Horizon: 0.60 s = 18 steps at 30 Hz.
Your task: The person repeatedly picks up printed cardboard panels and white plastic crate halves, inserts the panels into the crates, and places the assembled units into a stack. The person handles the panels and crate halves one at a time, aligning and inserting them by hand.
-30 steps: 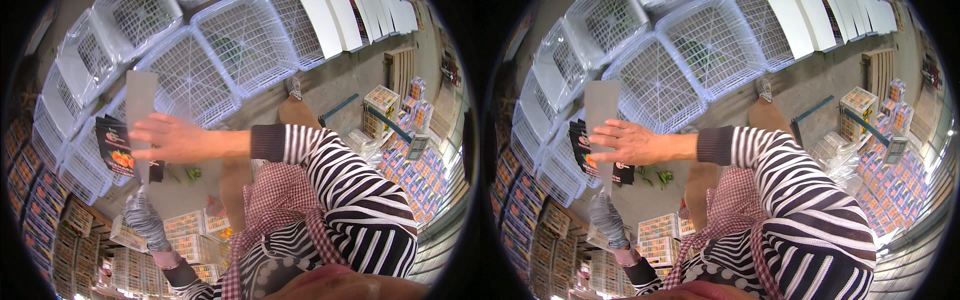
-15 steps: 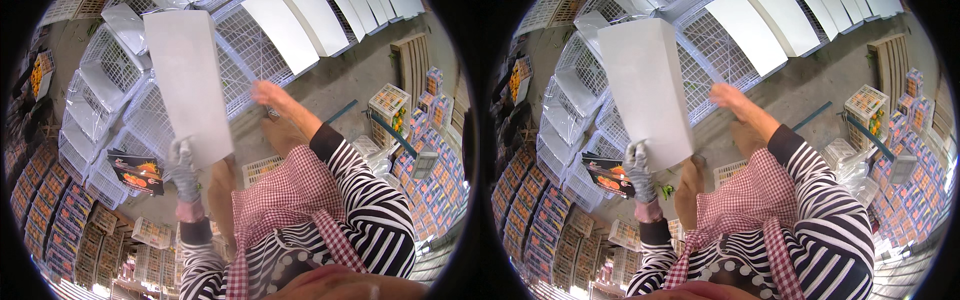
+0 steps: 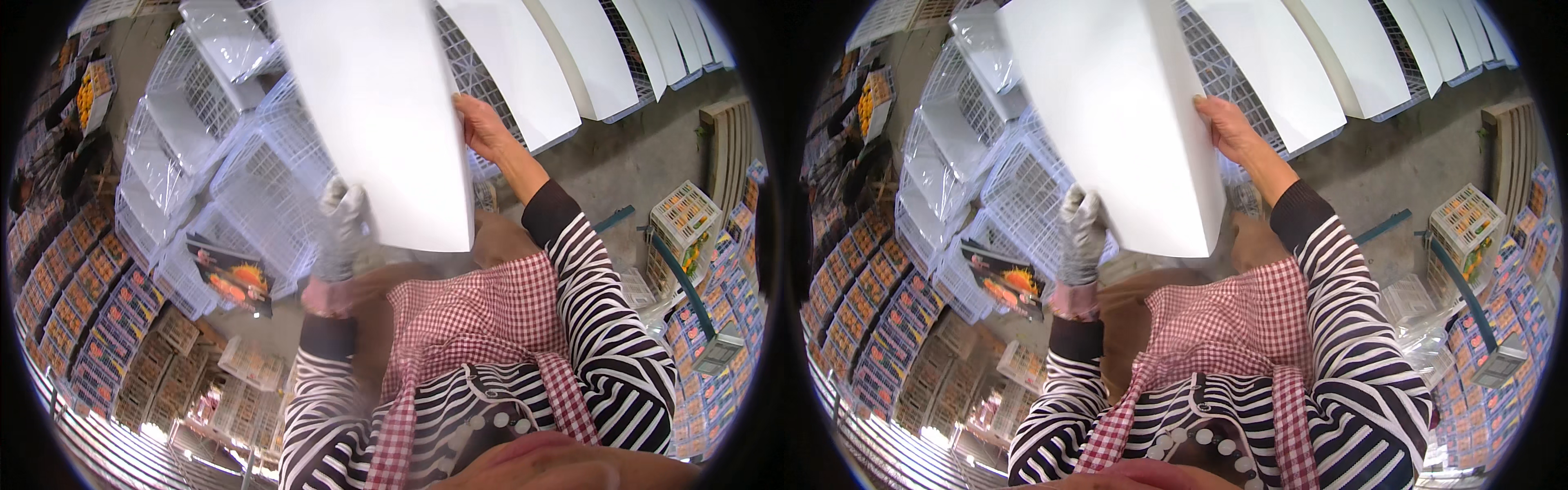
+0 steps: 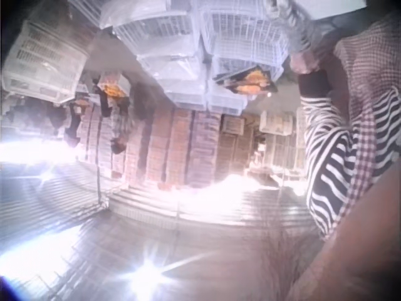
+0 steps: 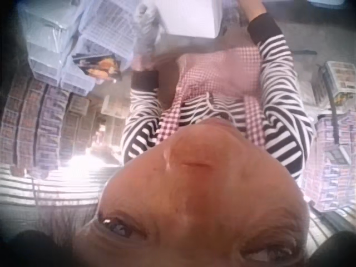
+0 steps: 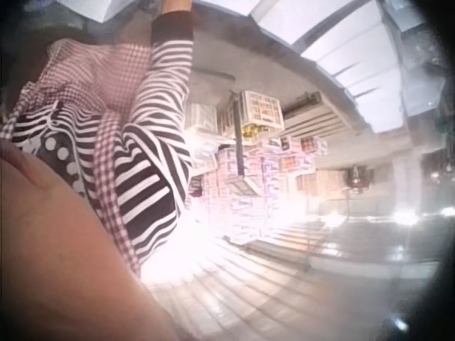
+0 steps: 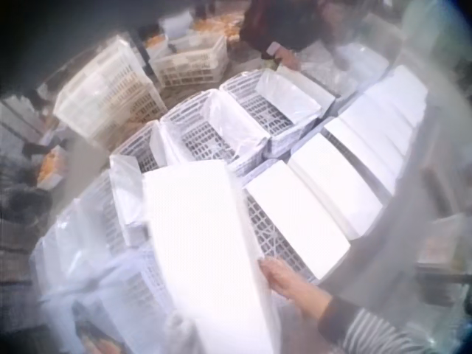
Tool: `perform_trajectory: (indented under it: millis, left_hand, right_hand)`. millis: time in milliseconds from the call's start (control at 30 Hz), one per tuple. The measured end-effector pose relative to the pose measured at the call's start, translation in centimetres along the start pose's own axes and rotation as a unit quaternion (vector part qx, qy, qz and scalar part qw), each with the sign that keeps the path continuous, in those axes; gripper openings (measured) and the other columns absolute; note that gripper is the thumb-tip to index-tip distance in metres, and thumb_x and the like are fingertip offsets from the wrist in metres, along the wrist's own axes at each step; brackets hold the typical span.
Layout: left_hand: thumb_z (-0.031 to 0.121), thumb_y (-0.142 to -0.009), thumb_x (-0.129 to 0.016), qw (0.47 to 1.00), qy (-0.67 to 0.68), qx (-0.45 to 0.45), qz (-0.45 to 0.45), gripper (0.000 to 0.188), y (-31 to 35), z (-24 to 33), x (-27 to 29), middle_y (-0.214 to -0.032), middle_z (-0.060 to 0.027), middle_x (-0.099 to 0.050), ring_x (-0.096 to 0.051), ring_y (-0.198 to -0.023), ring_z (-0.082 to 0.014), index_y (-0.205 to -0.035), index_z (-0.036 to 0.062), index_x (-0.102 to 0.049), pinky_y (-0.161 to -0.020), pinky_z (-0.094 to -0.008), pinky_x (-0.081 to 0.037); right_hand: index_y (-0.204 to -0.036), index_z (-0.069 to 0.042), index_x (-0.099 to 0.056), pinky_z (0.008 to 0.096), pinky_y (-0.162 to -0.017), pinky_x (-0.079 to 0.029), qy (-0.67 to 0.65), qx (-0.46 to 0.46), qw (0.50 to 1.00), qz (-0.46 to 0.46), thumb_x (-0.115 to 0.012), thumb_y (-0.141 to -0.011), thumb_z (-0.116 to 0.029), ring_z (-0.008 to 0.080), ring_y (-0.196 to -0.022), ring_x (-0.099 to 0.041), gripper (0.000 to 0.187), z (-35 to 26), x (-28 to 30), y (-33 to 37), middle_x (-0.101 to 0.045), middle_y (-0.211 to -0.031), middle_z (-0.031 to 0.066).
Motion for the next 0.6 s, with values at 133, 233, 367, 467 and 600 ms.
perform_trajectory:
  millis: [133,233,367,467,600]
  left_hand:
    - [-0.003,-0.084,-0.051,0.962,-0.271,-0.030,-0.036,0.030,-3.4,0.5,7.5,-0.103,-0.0138,-0.064,-0.063,-0.087,-0.0205,-0.114,-0.0033,-0.059,-0.069,-0.0319,-0.053]
    - [-0.011,-0.081,-0.046,0.858,-0.460,-0.226,-0.025,0.039,-5.2,-0.3,8.8,-0.103,-0.0185,-0.065,-0.065,-0.095,-0.0283,-0.116,-0.0026,-0.060,-0.078,-0.0371,-0.054]
    - [0.001,-0.088,-0.052,0.828,-0.503,-0.245,0.036,0.023,-6.5,-1.3,8.5,-0.088,-0.0099,-0.064,-0.061,-0.078,-0.0163,-0.107,-0.0019,-0.063,-0.066,-0.0286,-0.051]
    - [0.013,-0.090,-0.061,0.898,-0.381,-0.219,0.027,0.018,-7.3,-1.6,7.2,-0.083,-0.0050,-0.063,-0.059,-0.072,-0.0109,-0.100,-0.0015,-0.063,-0.062,-0.0249,-0.050]
    - [0.021,-0.090,-0.064,0.971,-0.216,-0.082,0.059,0.029,-8.9,-2.8,6.6,-0.089,-0.0044,-0.060,-0.059,-0.075,-0.0113,-0.106,-0.0023,-0.057,-0.065,-0.0239,-0.051]
  right_hand:
    - [-0.097,-0.003,-0.060,0.0258,-0.065,-0.048,0.382,0.113,0.916,0.043,-0.059,-0.092,-0.030,0.0096,-0.071,-0.057,0.027,-3.6,0.6,-3.4,-0.062,-0.086,0.0013]
    - [-0.099,-0.004,-0.061,0.0354,-0.068,-0.047,0.555,0.256,0.783,0.117,-0.060,-0.089,-0.035,0.0210,-0.074,-0.058,0.033,-7.2,1.8,-4.5,-0.061,-0.084,0.0078]
    - [-0.105,-0.006,-0.061,0.0454,-0.082,-0.045,0.656,0.501,0.464,0.323,-0.060,-0.087,-0.040,0.0354,-0.095,-0.057,0.039,-16.4,5.7,-3.6,-0.060,-0.105,0.0156]
    - [-0.118,-0.006,-0.056,0.0458,-0.086,-0.046,0.721,0.397,0.419,0.383,-0.062,-0.085,-0.041,0.0346,-0.104,-0.056,0.048,-18.6,11.3,-5.2,-0.059,-0.112,0.0165]
    - [-0.124,-0.007,-0.051,0.0454,-0.087,-0.047,0.738,0.306,0.465,0.382,-0.063,-0.083,-0.041,0.0346,-0.106,-0.057,0.054,-18.9,15.7,-7.7,-0.059,-0.117,0.0177]
Point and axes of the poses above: each hand's wrist, its own y-axis away from the middle knuckle, its own x-axis out of the back of the hand, z = x × y, the point moved 6 cm from there along -y, towards the middle knuckle
